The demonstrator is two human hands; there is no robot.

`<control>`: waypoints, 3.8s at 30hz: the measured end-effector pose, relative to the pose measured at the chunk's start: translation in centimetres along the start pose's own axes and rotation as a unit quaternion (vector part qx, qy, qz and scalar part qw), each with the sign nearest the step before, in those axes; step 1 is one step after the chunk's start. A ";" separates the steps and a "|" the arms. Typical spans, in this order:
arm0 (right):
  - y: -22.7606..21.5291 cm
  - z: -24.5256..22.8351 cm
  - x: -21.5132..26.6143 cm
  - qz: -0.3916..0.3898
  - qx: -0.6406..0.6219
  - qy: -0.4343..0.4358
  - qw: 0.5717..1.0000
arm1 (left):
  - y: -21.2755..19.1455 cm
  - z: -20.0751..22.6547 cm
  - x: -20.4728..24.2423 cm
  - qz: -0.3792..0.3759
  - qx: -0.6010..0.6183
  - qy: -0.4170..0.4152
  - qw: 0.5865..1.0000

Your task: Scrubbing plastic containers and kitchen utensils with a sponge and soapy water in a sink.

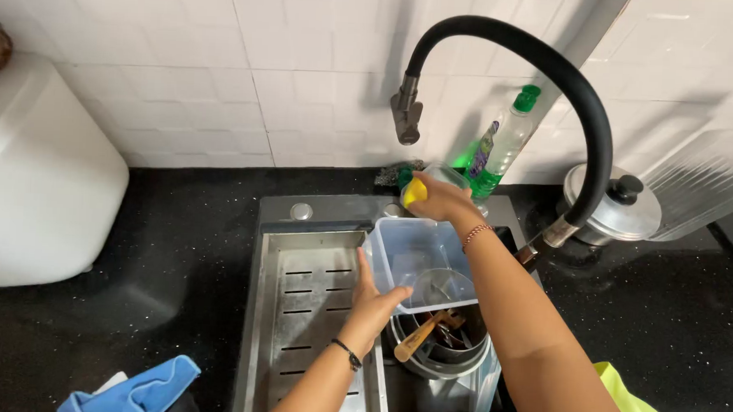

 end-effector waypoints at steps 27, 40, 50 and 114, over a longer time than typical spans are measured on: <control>0.9 3.1 -4.1 0.199 -0.057 0.013 0.978 | 0.6 0.4 1.3 0.120 -0.014 0.127 0.985; -2.8 0.8 3.5 0.084 -0.714 0.031 0.694 | 0.3 1.3 2.2 0.110 0.041 0.245 0.962; -0.5 0.2 16.5 -0.011 -0.700 -0.120 0.704 | -4.5 4.1 6.4 0.147 0.048 0.336 0.929; -2.1 -3.1 39.8 0.360 0.003 -0.305 0.882 | -34.5 -9.3 22.6 0.367 -0.580 0.031 0.727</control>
Point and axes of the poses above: each hand's wrist, its own x-axis away from the middle knuckle, its own y-axis out of the palm, z = x × y, the point moved 1 cm from there along -x, towards the middle knuckle, and after that the axes turned 1 degree about -y, right-handed, at the moved point
